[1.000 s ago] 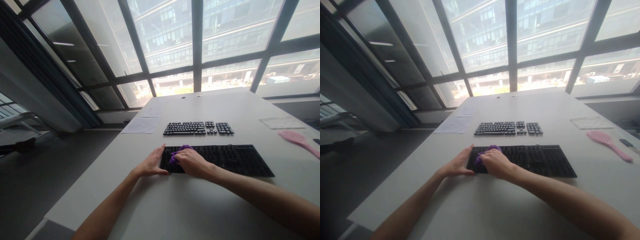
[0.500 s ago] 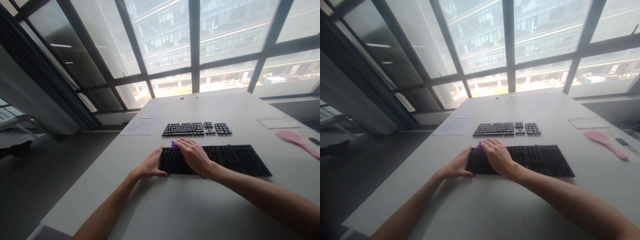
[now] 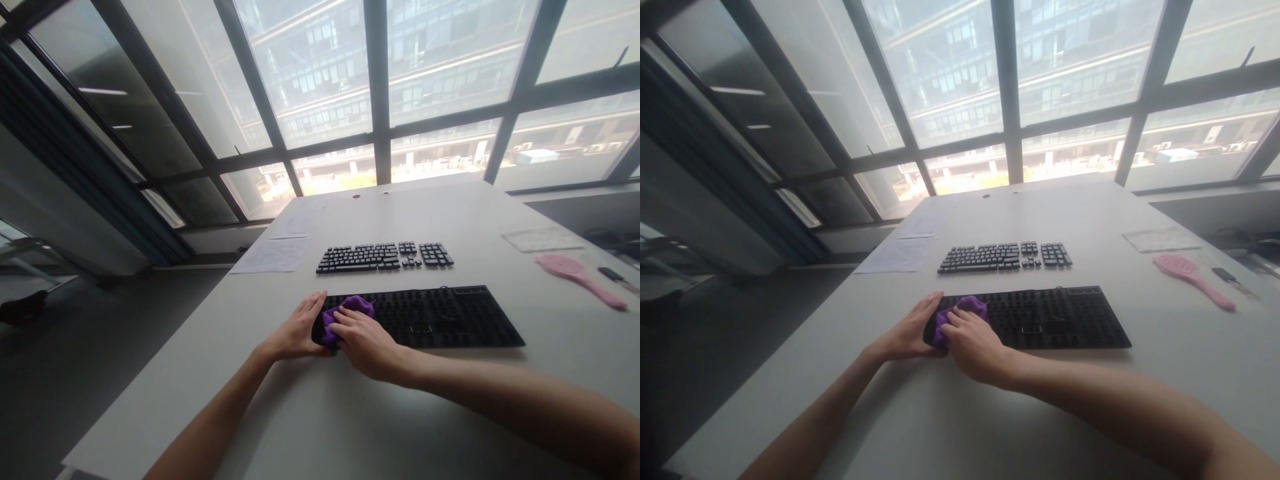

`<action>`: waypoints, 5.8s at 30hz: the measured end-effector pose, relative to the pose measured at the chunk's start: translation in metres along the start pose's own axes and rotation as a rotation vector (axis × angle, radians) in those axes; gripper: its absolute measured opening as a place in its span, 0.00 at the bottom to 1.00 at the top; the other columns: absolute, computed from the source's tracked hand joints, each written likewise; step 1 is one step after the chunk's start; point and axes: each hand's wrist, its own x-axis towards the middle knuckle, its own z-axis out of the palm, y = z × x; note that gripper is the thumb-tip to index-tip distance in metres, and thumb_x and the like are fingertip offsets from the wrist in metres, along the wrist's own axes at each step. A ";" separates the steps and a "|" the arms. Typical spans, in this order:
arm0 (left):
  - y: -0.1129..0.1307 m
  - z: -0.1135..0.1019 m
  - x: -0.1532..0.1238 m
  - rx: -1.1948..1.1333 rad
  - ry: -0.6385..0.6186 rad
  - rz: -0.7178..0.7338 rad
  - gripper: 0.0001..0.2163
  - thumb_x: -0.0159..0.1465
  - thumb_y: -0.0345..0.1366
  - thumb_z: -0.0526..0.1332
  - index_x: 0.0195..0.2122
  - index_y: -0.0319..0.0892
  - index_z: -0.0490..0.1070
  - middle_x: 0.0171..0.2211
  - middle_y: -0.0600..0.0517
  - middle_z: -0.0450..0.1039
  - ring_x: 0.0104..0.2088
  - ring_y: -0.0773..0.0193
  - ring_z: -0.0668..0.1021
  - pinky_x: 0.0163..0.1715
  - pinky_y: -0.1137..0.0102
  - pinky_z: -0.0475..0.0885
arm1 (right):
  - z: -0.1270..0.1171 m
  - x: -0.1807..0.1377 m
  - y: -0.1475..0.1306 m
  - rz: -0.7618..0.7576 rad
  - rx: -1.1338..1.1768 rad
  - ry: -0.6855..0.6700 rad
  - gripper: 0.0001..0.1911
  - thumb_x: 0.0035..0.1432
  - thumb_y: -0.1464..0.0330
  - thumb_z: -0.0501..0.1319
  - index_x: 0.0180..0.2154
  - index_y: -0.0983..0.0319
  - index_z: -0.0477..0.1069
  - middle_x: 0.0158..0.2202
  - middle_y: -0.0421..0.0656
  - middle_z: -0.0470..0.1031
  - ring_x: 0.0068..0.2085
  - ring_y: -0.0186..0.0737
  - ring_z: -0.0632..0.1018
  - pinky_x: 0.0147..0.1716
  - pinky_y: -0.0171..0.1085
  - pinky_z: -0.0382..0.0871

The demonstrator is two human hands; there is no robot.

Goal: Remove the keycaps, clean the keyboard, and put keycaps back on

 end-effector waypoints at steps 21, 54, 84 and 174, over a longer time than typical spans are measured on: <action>0.032 0.015 0.003 0.143 0.247 0.375 0.21 0.68 0.31 0.58 0.63 0.43 0.66 0.61 0.45 0.69 0.62 0.57 0.71 0.63 0.56 0.68 | 0.012 -0.004 -0.012 0.104 -0.470 -0.098 0.24 0.64 0.73 0.55 0.57 0.82 0.68 0.60 0.69 0.67 0.63 0.59 0.69 0.60 0.49 0.64; 0.071 0.035 0.042 -0.005 0.275 0.253 0.33 0.63 0.32 0.62 0.68 0.38 0.54 0.65 0.38 0.62 0.65 0.50 0.66 0.66 0.50 0.62 | -0.027 -0.014 0.033 0.214 -0.288 -0.071 0.25 0.61 0.76 0.54 0.59 0.75 0.67 0.58 0.62 0.71 0.63 0.48 0.68 0.66 0.44 0.55; 0.085 0.045 0.029 0.169 0.485 0.335 0.16 0.63 0.31 0.61 0.53 0.38 0.73 0.50 0.41 0.78 0.51 0.50 0.80 0.54 0.54 0.76 | -0.028 -0.028 -0.003 0.202 -0.279 -0.086 0.19 0.57 0.77 0.56 0.49 0.74 0.75 0.46 0.56 0.79 0.48 0.49 0.78 0.52 0.41 0.68; 0.091 0.050 0.034 0.278 0.561 0.226 0.31 0.71 0.32 0.52 0.72 0.39 0.39 0.69 0.38 0.53 0.69 0.47 0.56 0.65 0.48 0.63 | -0.048 -0.020 0.013 0.239 -0.513 0.155 0.19 0.66 0.77 0.49 0.54 0.73 0.71 0.65 0.64 0.62 0.67 0.55 0.62 0.65 0.53 0.56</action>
